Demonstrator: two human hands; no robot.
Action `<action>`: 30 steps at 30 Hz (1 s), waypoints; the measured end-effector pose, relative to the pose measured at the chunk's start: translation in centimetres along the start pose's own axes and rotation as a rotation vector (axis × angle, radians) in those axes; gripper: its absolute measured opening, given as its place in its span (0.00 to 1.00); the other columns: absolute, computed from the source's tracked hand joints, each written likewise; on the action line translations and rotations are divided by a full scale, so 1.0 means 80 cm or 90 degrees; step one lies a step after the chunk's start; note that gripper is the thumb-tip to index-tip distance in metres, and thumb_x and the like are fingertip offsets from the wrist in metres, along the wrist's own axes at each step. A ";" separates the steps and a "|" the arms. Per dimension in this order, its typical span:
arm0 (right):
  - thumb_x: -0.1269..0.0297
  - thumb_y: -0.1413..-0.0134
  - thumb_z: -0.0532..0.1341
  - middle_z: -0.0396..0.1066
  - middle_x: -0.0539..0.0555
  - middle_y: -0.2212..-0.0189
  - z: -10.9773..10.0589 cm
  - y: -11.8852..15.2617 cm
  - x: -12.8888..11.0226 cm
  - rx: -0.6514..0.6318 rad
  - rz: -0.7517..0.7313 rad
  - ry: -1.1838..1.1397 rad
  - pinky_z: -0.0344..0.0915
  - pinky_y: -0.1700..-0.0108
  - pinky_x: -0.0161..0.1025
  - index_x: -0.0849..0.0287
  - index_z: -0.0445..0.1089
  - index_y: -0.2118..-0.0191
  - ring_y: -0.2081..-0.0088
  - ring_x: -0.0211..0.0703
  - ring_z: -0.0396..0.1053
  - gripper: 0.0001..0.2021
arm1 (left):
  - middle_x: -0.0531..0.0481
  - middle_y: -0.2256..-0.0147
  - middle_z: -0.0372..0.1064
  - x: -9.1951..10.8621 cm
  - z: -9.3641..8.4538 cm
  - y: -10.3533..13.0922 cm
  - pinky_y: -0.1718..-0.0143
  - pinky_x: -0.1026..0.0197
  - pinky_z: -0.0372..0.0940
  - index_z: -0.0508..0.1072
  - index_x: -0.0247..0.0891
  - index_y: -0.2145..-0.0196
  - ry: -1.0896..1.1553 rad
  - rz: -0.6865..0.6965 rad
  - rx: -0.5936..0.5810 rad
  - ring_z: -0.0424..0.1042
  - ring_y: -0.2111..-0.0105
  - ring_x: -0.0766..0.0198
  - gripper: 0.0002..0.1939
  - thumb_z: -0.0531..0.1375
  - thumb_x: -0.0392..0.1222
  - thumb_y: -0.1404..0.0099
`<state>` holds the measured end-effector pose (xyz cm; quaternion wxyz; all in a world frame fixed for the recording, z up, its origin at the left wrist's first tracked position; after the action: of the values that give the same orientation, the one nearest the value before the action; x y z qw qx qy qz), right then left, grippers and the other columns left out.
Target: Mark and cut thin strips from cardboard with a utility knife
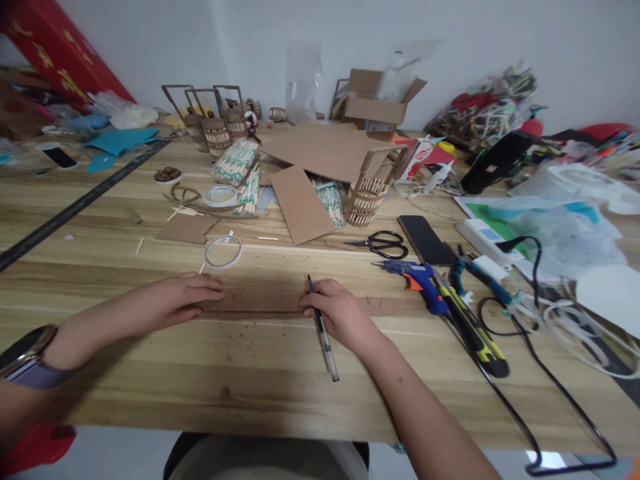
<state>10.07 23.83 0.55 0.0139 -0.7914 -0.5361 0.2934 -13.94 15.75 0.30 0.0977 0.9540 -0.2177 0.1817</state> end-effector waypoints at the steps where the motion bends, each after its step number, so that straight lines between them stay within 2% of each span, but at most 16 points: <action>1: 0.68 0.35 0.60 0.76 0.59 0.57 0.001 0.000 0.000 -0.001 0.001 0.002 0.70 0.53 0.44 0.55 0.77 0.58 0.54 0.49 0.73 0.08 | 0.47 0.45 0.73 -0.002 0.001 0.001 0.41 0.54 0.64 0.75 0.45 0.44 0.003 0.003 0.004 0.71 0.44 0.56 0.22 0.57 0.31 0.33; 6: 0.67 0.35 0.60 0.76 0.58 0.57 0.002 0.000 0.001 0.001 0.000 -0.003 0.70 0.52 0.44 0.54 0.77 0.58 0.54 0.48 0.73 0.08 | 0.47 0.45 0.73 -0.007 0.004 0.003 0.41 0.55 0.63 0.74 0.46 0.43 0.012 0.009 0.023 0.71 0.44 0.57 0.22 0.56 0.32 0.32; 11: 0.67 0.34 0.58 0.77 0.59 0.57 -0.001 0.000 0.001 0.007 -0.007 -0.007 0.71 0.53 0.44 0.55 0.77 0.58 0.54 0.48 0.74 0.09 | 0.46 0.44 0.71 0.004 -0.002 0.004 0.41 0.54 0.63 0.74 0.46 0.43 -0.011 -0.003 0.003 0.69 0.44 0.55 0.20 0.55 0.33 0.29; 16: 0.66 0.34 0.58 0.77 0.59 0.57 -0.002 0.001 0.002 0.016 -0.026 -0.009 0.72 0.54 0.43 0.54 0.77 0.57 0.55 0.48 0.75 0.09 | 0.44 0.49 0.70 0.010 -0.009 0.004 0.46 0.53 0.64 0.76 0.44 0.46 -0.045 -0.023 -0.008 0.68 0.48 0.53 0.19 0.56 0.31 0.30; 20: 0.67 0.34 0.57 0.78 0.59 0.57 -0.003 0.000 0.002 0.027 -0.037 0.007 0.73 0.55 0.42 0.53 0.77 0.58 0.55 0.48 0.76 0.10 | 0.43 0.49 0.70 0.001 -0.005 0.012 0.44 0.52 0.63 0.74 0.42 0.45 -0.028 -0.042 -0.024 0.68 0.48 0.53 0.19 0.57 0.29 0.31; 25: 0.67 0.34 0.57 0.78 0.59 0.58 -0.004 -0.001 0.001 0.028 -0.052 -0.007 0.74 0.57 0.42 0.53 0.77 0.58 0.57 0.47 0.76 0.09 | 0.42 0.48 0.70 -0.012 -0.005 0.030 0.43 0.51 0.64 0.72 0.40 0.44 -0.043 -0.073 0.008 0.69 0.46 0.53 0.19 0.58 0.32 0.30; 30: 0.66 0.34 0.58 0.78 0.58 0.57 -0.004 0.000 0.004 0.017 -0.024 0.003 0.73 0.55 0.43 0.53 0.77 0.58 0.56 0.48 0.76 0.09 | 0.44 0.46 0.70 -0.016 -0.003 0.038 0.44 0.53 0.65 0.74 0.42 0.45 -0.053 -0.071 0.040 0.70 0.46 0.54 0.17 0.56 0.34 0.29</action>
<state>10.29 24.16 0.65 0.0316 -0.7818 -0.5466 0.2983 -16.49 13.59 0.34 0.0685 0.9740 -0.1621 0.1426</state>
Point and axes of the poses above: each hand's wrist, its own y-axis away from the middle knuckle, its own z-axis out of the palm, x = y × z, the point moved 9 cm from there along -y, towards the middle knuckle
